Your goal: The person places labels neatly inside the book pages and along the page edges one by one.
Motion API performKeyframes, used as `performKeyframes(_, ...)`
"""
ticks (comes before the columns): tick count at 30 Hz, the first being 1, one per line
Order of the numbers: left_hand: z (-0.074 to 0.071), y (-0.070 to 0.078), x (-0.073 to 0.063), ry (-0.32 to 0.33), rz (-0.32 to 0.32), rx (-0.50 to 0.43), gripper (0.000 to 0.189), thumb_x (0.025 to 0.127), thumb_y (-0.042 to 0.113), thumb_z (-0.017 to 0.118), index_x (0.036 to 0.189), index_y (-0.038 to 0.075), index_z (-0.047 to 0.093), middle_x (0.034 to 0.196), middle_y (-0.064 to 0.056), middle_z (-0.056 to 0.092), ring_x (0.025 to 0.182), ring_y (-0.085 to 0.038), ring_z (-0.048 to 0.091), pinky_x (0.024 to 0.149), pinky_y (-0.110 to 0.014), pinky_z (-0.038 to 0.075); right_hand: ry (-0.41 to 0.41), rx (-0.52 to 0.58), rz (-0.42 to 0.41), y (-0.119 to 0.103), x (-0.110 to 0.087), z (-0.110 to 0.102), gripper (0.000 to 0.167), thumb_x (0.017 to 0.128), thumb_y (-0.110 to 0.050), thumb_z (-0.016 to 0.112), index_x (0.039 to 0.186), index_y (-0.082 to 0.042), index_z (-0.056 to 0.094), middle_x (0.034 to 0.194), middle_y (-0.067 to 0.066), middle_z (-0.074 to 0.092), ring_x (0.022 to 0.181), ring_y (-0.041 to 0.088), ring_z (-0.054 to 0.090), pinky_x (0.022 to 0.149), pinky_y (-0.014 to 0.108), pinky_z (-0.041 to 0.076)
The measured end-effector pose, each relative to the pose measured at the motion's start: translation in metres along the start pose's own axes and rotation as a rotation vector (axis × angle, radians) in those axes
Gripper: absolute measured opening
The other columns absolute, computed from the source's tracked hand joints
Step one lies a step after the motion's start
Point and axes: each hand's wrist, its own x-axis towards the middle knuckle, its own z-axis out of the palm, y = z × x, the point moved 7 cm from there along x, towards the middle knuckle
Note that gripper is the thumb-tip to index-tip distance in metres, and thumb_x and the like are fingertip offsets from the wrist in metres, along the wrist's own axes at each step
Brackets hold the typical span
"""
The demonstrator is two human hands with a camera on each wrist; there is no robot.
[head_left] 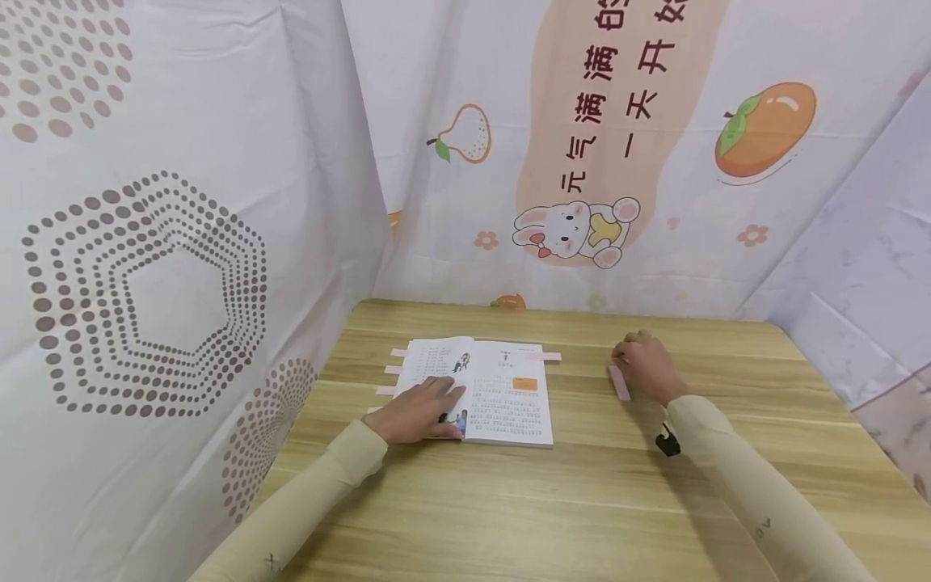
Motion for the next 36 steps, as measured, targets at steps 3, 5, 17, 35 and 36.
performKeyframes(3,0.001,-0.001,0.001,-0.007,-0.008,0.0,0.085,0.098,0.063,0.054,0.156,0.003,0.041,0.152,-0.021,0.045,0.139,-0.035,0.045,0.109,-0.048,0.044,-0.016,0.001,0.002,-0.002,0.001,-0.001,0.006,0.085,-0.002,0.081,0.09,0.001,0.08,0.087,0.014,0.072,0.079,0.033,0.061,0.074,0.05,0.053)
performKeyframes(5,0.0,-0.001,0.001,-0.011,-0.013,-0.003,0.086,0.097,0.064,0.054,0.157,0.003,0.04,0.152,-0.021,0.045,0.139,-0.035,0.045,0.11,-0.047,0.043,-0.034,0.011,0.015,-0.003,0.002,-0.001,0.006,0.086,-0.003,0.081,0.091,0.0,0.08,0.087,0.013,0.073,0.079,0.033,0.062,0.076,0.052,0.053)
performKeyframes(17,0.002,-0.001,0.001,-0.023,-0.024,-0.005,0.086,0.098,0.066,0.05,0.158,0.005,0.038,0.154,-0.019,0.043,0.141,-0.033,0.043,0.111,-0.047,0.042,-0.01,0.049,0.027,-0.008,0.005,0.002,0.007,0.083,-0.004,0.085,0.09,-0.004,0.082,0.084,0.008,0.076,0.077,0.029,0.067,0.078,0.052,0.054)
performKeyframes(35,0.001,0.0,0.001,-0.027,-0.024,-0.007,0.085,0.098,0.064,0.052,0.158,0.004,0.039,0.154,-0.02,0.043,0.14,-0.034,0.043,0.111,-0.047,0.042,0.012,0.052,-0.049,-0.031,0.019,0.008,0.008,0.085,-0.006,0.084,0.092,-0.007,0.082,0.087,0.004,0.077,0.077,0.023,0.062,0.072,0.048,0.051)
performKeyframes(36,0.001,0.0,0.001,-0.026,-0.024,-0.006,0.085,0.098,0.065,0.052,0.157,0.004,0.039,0.154,-0.02,0.043,0.14,-0.034,0.043,0.111,-0.047,0.042,0.019,0.054,-0.06,-0.034,0.02,0.008,0.008,0.084,-0.006,0.084,0.092,-0.007,0.082,0.087,0.004,0.077,0.077,0.023,0.061,0.071,0.048,0.051)
